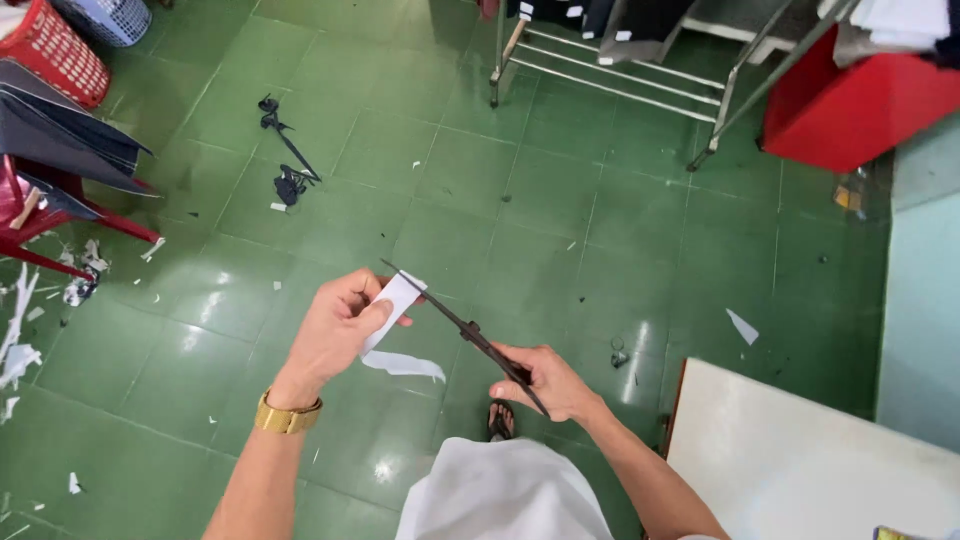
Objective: The person cuts a white strip of fabric with scissors, places it on a dark fabric piece, and uses an iron to press the strip onto the fabric. The person repeatedly irons the same area while holding the fabric in place.
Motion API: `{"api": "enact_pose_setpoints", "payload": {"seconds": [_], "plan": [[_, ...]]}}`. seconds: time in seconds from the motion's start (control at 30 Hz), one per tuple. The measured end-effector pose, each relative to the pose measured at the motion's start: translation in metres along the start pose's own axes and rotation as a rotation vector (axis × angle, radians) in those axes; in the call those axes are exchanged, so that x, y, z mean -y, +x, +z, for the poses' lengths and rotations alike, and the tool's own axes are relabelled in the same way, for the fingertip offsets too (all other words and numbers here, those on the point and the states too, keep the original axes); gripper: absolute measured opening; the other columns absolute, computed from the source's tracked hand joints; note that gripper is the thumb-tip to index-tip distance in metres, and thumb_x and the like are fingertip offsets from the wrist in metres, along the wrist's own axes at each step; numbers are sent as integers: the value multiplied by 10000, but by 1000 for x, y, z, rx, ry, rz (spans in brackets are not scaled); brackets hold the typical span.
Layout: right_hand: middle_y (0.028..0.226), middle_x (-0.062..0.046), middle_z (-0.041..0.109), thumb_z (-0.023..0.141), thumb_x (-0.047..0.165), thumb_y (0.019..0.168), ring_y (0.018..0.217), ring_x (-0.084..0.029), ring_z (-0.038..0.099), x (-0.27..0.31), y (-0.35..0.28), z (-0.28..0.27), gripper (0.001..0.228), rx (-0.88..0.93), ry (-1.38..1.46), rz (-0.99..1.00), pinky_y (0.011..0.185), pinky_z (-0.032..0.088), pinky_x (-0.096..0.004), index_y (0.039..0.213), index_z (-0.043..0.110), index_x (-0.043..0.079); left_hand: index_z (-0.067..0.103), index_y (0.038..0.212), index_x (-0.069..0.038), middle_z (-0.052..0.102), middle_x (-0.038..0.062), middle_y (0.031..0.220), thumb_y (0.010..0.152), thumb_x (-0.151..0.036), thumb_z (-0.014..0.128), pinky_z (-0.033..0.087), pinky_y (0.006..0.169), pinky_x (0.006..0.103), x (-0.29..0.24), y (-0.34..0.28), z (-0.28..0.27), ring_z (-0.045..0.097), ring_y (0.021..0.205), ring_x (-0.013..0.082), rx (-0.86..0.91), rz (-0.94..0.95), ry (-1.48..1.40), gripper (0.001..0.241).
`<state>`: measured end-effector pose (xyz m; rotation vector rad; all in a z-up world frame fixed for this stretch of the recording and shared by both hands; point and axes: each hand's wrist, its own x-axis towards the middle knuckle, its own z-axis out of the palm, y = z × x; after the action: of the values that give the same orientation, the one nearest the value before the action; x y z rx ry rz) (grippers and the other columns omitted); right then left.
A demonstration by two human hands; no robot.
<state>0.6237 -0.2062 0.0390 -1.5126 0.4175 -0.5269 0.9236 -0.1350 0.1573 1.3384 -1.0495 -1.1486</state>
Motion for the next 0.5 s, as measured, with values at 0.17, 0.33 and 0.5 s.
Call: {"api": "enact_pose_setpoints", "payload": {"seconds": [0.17,0.33,0.5], "plan": [[505,-51,623,845,101,845,439,-102,480,4,99,7,563,21,-66,14,430,331,-228,1377,663,64,551,723,-21,751,223,949,867,32,625,427,513,209,-17,45,-66,791,739,274,-58,-2,-15,170],[462,-48,579,832,92,854,413,-113,451,-11,229,28,485,65,-134,20,417,315,-248,1322,709,71,547,732,-53,729,163,899,887,21,617,414,507,199,7,104,-175,788,748,261,-121,36,-36,185],[688,47,300,711,378,929,629,-149,228,-3,357,82,502,122,-395,137,552,217,-240,1369,694,138,457,740,-130,817,119,967,940,-69,549,419,550,220,-4,149,-306,758,708,140,-104,-56,69,228]]}}
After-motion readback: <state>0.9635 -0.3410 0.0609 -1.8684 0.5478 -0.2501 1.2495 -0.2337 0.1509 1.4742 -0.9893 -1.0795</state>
